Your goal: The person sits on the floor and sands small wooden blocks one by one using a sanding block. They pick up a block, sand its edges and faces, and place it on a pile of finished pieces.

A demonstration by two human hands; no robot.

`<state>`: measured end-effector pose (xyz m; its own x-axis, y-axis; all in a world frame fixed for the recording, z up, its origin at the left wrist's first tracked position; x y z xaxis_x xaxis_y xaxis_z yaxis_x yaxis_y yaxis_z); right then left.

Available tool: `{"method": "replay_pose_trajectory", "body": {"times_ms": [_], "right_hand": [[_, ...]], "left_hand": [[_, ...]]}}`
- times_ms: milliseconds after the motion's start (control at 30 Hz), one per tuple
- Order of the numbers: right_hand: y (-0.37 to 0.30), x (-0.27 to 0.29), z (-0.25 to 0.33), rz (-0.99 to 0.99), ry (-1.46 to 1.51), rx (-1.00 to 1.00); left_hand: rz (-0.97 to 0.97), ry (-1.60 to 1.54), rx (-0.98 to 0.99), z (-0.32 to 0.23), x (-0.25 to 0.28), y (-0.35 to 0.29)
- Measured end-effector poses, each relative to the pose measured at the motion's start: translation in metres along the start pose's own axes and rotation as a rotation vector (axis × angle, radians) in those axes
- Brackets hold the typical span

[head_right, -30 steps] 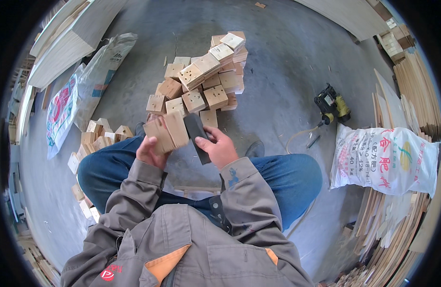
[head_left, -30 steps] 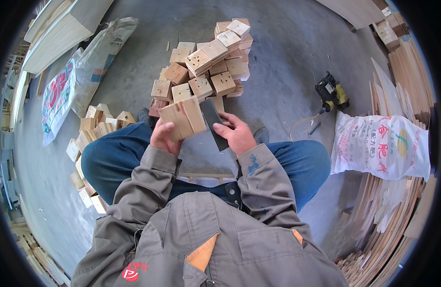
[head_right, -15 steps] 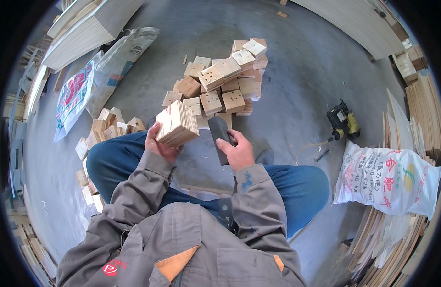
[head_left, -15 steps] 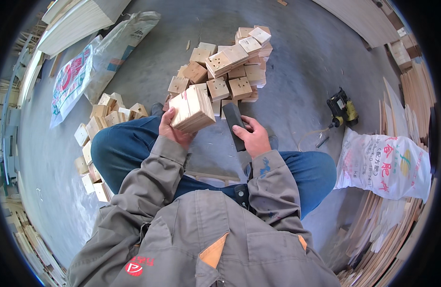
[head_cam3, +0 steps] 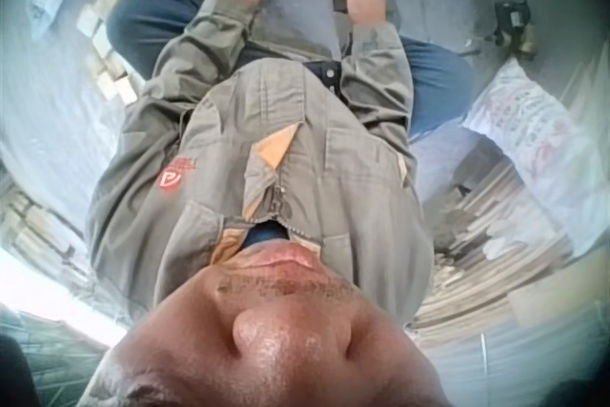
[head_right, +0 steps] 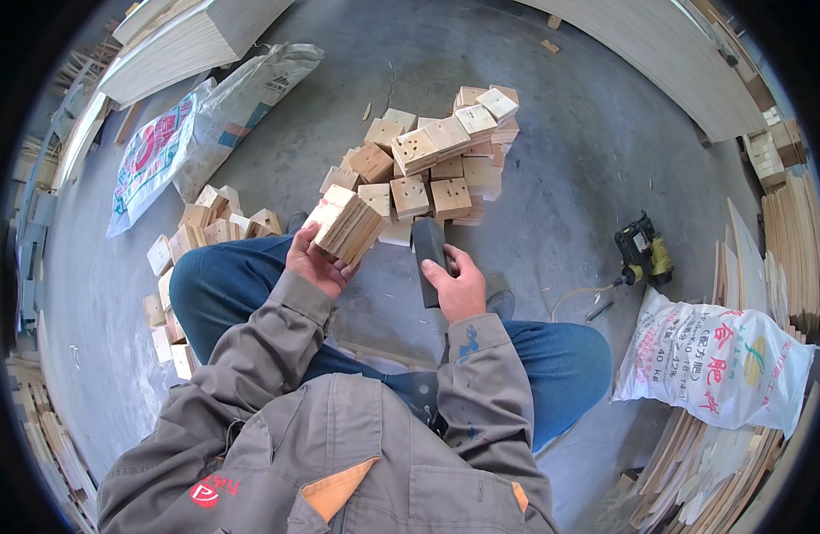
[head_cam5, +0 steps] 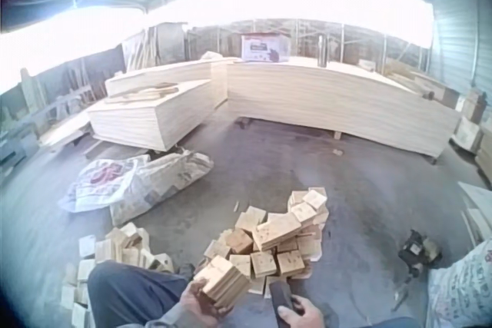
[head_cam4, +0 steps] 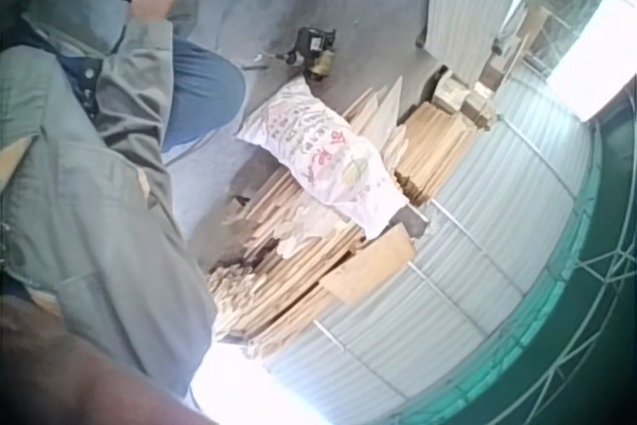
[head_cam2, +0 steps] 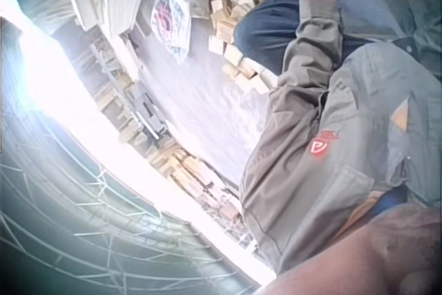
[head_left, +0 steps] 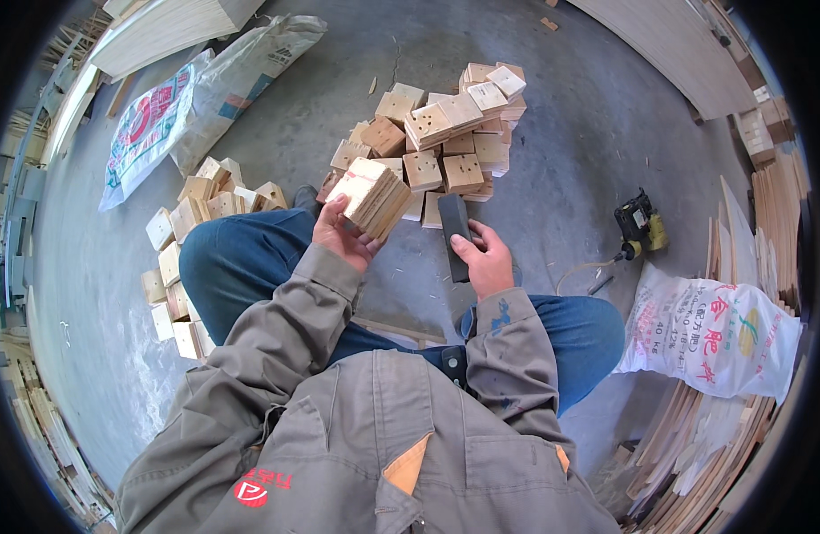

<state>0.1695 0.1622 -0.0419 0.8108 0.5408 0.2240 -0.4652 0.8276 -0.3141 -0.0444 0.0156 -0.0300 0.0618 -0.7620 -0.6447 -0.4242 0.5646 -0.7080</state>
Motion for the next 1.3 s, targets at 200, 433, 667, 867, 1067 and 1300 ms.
{"method": "replay_pose_trajectory", "body": {"times_ms": [200, 433, 667, 867, 1067, 1300], "right_hand": [[0.001, 0.001, -0.005, 0.002, 0.008, 0.016], [0.003, 0.001, 0.001, -0.003, -0.033, 0.029], [0.002, 0.004, 0.009, 0.028, -0.012, 0.025], [0.004, 0.004, 0.007, 0.058, 0.025, 0.039], [-0.008, -0.005, 0.017, 0.083, -0.072, 0.003], [-0.007, -0.006, 0.000, 0.094, -0.214, 0.009]], "left_hand": [[-0.010, 0.015, -0.006, 0.001, 0.000, 0.001], [0.028, 0.003, -0.102, -0.018, -0.003, -0.010], [0.521, 0.007, -0.535, -0.156, -0.029, -0.086], [0.431, 0.067, -0.872, -0.291, 0.071, -0.197], [-0.137, -0.007, -0.844, -0.263, 0.273, -0.267], [-0.590, 0.031, -0.418, -0.110, 0.451, -0.295]]}}
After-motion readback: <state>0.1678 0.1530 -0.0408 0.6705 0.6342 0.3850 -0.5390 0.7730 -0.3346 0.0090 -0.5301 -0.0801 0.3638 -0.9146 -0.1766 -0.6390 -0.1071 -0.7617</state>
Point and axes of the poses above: each hand's wrist, its own y-axis towards the middle knuckle, its own x-axis out of the back of the hand, z = x × y, the point moved 4 cm from there along y, towards the middle knuckle, and after that the axes turned 9 degrees about -y, right-handed, at the moved point
